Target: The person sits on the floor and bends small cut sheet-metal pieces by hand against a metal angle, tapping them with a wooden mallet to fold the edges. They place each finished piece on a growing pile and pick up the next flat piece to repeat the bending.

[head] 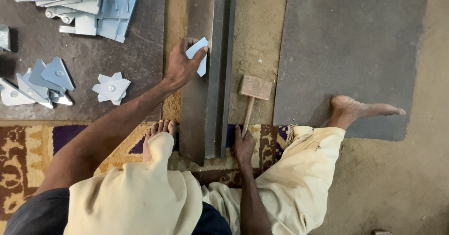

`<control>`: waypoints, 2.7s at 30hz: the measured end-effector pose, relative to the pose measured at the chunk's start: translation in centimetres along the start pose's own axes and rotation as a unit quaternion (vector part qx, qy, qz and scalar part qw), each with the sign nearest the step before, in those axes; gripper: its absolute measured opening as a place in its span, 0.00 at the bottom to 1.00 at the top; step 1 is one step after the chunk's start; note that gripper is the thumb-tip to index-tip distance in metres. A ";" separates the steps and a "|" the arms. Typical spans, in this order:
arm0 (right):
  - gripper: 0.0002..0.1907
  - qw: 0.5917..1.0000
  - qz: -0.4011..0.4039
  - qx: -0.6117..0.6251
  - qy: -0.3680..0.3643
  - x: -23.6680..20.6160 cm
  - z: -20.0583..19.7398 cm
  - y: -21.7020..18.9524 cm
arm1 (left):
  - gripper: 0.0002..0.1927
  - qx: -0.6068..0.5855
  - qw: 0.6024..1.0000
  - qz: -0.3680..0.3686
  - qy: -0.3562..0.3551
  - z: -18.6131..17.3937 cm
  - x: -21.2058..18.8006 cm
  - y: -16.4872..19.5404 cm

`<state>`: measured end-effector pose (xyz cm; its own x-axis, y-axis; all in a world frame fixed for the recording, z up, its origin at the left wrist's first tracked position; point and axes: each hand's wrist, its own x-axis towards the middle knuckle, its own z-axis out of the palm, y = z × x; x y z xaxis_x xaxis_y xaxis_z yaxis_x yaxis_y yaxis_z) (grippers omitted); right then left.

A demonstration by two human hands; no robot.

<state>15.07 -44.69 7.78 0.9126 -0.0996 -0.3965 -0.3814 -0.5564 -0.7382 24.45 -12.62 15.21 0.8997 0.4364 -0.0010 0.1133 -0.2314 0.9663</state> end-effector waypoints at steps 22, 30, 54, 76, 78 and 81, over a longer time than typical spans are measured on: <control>0.21 0.998 -0.005 -0.057 0.003 0.3 0.0 0.2 | 0.16 0.162 0.967 0.118 0.160 2.8 6.0 -3.6; 0.18 0.998 0.035 -0.042 -0.030 0.3 -0.4 -0.6 | 0.26 0.080 0.987 -0.008 0.142 2.8 5.8 -1.7; 0.25 0.961 0.056 0.234 -0.136 -4.6 -1.1 -16.3 | 0.30 -0.092 0.979 -0.063 0.172 4.2 5.8 -2.4; 0.25 0.933 -0.066 0.348 -0.068 -4.8 -8.0 -19.6 | 0.27 -0.057 0.973 -0.013 0.224 4.5 6.1 -2.9; 0.26 0.893 -0.157 0.420 -0.018 -5.1 -8.5 -18.9 | 0.31 -0.051 0.976 -0.043 0.206 4.7 5.8 -3.1; 0.28 0.919 -0.252 0.304 0.014 -4.8 -5.3 -17.1 | 0.32 -0.024 0.977 -0.063 0.202 4.8 5.5 -2.9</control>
<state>18.01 -39.08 25.14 0.9961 0.0190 0.0867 0.0862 0.0246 -0.9960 31.08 -13.72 11.16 0.6392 0.7685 -0.0279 0.1839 -0.1175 0.9759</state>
